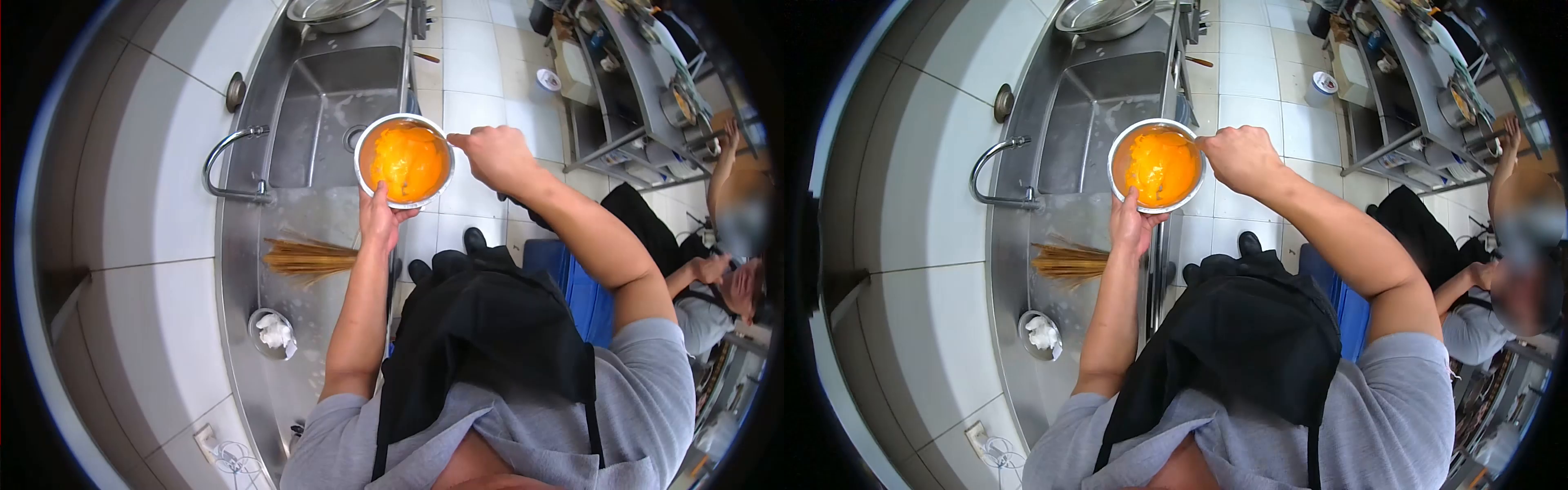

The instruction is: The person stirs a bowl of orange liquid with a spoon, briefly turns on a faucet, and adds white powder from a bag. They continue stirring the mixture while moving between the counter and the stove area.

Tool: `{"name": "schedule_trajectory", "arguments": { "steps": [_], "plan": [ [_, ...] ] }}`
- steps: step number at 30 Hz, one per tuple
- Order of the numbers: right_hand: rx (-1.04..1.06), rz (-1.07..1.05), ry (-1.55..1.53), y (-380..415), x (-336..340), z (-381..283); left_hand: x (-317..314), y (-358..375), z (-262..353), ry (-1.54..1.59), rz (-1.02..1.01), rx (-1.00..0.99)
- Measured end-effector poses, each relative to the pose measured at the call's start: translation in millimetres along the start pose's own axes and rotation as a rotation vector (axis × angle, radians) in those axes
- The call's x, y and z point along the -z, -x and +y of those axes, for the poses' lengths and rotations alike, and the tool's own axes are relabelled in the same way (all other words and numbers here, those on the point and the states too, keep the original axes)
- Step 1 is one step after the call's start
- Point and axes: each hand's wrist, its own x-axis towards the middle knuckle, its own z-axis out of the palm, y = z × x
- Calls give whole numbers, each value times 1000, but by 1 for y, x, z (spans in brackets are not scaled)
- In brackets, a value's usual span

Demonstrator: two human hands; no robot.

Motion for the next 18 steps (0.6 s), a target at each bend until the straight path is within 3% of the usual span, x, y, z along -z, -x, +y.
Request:
{"name": "schedule_trajectory", "arguments": {
  "steps": [2, 3, 5, 7, 9, 11, 12, 13, 15, 17, 18],
  "plan": [
    [14, -72, 45, -18, -20, 0, -8, -3, -5, 33, 21, -15],
    [23, -269, 73, -22, -23, -5, -11, -6, -5, 63, 34, -29],
    [108, -327, -119, -17, -17, -7, -2, -2, -10, 87, 81, -31],
    [137, -459, -121, -39, -9, 2, 13, 5, -19, 111, 107, -4],
    [193, -461, -140, -61, -6, -4, 27, 18, -24, 153, 146, -16],
    [355, -593, -428, -82, 5, -17, 37, 35, -19, 230, 194, -45],
    [446, -515, -440, -102, -5, -18, 44, 47, -16, 244, 243, -78],
    [534, -348, -688, -125, -29, -18, 52, 58, -15, 240, 256, -92],
    [400, -329, -955, -172, -46, -42, 74, 80, -15, 239, 397, -74],
    [168, -537, -1237, -209, -71, -79, 98, 100, -20, 292, 464, -54],
    [156, -573, -1328, -224, -99, -103, 106, 114, -20, 270, 468, -88]
  ]
}}
